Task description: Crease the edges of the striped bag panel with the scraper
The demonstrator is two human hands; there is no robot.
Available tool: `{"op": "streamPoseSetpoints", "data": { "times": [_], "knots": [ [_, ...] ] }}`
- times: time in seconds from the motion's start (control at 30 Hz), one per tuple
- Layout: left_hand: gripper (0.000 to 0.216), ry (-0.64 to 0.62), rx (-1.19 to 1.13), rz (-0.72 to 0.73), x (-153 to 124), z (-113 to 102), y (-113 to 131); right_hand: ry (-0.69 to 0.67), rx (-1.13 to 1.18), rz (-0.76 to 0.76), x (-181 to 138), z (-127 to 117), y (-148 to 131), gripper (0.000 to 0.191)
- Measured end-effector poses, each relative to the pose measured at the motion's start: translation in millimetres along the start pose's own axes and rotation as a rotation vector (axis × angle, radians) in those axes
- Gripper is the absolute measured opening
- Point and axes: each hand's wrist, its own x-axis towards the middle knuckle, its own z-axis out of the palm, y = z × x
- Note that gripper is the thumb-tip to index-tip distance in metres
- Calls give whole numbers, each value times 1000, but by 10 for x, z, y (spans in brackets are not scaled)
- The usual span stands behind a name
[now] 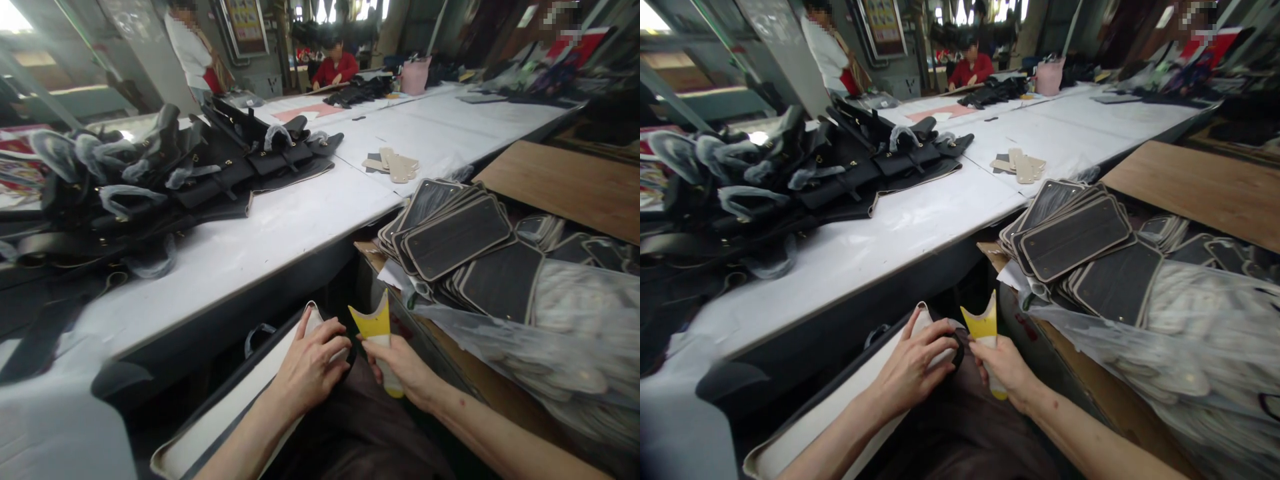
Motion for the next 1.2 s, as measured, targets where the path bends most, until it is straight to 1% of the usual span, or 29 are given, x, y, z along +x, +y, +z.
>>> {"op": "streamPoseSetpoints", "data": {
  "times": [0.1, 0.17, 0.3, 0.47, 0.6, 0.73, 0.87, 0.97, 1.1, 1.2],
  "knots": [
    [20, 3, 4, 12, -24, 18, -17, -28, 142, 32, 46, 127, -9, 30],
    [20, 8, 3, 21, -36, 32, -30, -24, 167, 39, 45, 191, -5, 28],
    [17, 0, 35, 39, -38, 32, -37, 5, 174, 34, 32, 273, 14, 32],
    [16, -16, 45, 54, -37, -1, -32, -3, 114, 17, 23, 316, 8, 23],
    [14, -13, 24, 64, -44, 14, -60, 25, 64, 24, 31, 315, -25, 30],
    [10, -7, -4, 63, -30, 36, -90, 1, 5, 22, 67, 313, -74, 31],
    [16, 0, -37, 45, -15, 37, -108, -6, -19, 31, 111, 319, -85, 32],
    [27, 0, -63, 37, -22, 43, -105, 13, 55, 61, 107, 312, -76, 33],
    [35, 3, -80, 19, -24, 61, -84, -10, 289, 179, 58, 303, -57, 36],
    [40, 13, -79, 4, -23, 43, -66, 3, 410, 181, 36, 332, 32, 42]
  ]
}}
